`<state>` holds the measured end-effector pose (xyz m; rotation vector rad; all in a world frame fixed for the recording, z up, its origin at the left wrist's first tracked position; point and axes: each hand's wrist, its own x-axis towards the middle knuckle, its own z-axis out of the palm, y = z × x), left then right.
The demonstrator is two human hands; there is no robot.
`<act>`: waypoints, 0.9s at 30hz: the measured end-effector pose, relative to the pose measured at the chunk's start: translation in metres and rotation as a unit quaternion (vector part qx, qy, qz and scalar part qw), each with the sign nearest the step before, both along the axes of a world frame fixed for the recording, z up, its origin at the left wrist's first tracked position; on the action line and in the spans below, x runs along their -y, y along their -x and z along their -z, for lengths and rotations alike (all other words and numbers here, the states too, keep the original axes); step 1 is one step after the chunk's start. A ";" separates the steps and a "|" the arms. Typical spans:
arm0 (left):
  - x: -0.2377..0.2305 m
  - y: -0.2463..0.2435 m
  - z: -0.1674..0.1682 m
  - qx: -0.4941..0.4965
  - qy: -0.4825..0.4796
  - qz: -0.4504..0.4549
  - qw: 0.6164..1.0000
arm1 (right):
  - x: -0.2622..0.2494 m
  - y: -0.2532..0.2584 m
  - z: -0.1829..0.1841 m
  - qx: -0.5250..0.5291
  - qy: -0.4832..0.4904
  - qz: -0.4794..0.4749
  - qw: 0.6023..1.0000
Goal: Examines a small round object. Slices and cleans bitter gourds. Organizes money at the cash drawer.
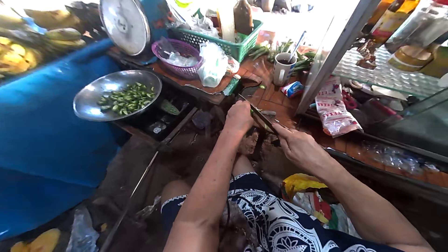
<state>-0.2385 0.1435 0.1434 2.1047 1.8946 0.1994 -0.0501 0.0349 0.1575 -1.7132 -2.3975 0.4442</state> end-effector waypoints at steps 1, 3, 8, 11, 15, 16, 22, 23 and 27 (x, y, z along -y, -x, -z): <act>0.000 0.000 0.000 -0.002 0.000 0.000 1.000 | 0.001 -0.001 0.002 0.000 -0.001 -0.003 1.000; 0.000 0.001 0.001 0.003 -0.006 0.005 1.000 | 0.000 -0.001 0.004 -0.005 0.005 -0.003 1.000; -0.002 0.003 0.001 0.009 -0.003 0.011 1.000 | -0.013 0.002 0.007 -0.013 0.028 -0.007 0.999; -0.002 0.003 0.001 0.008 -0.005 0.010 1.000 | -0.025 0.012 0.008 0.003 0.044 -0.008 0.999; -0.001 0.003 0.001 0.015 -0.013 0.007 1.000 | -0.042 0.017 0.010 -0.025 0.072 0.002 0.997; 0.000 0.003 0.000 0.014 -0.009 0.004 1.000 | -0.045 0.012 0.011 -0.055 0.081 0.003 0.995; 0.000 0.003 -0.004 0.017 0.003 -0.009 1.000 | -0.043 -0.003 0.010 -0.142 0.088 0.036 0.985; 0.000 0.003 -0.004 0.018 0.003 -0.007 1.000 | -0.036 0.002 0.007 -0.107 0.072 0.031 0.991; -0.001 0.002 -0.003 0.010 0.003 -0.004 1.000 | -0.012 0.008 0.003 -0.018 -0.004 0.009 1.000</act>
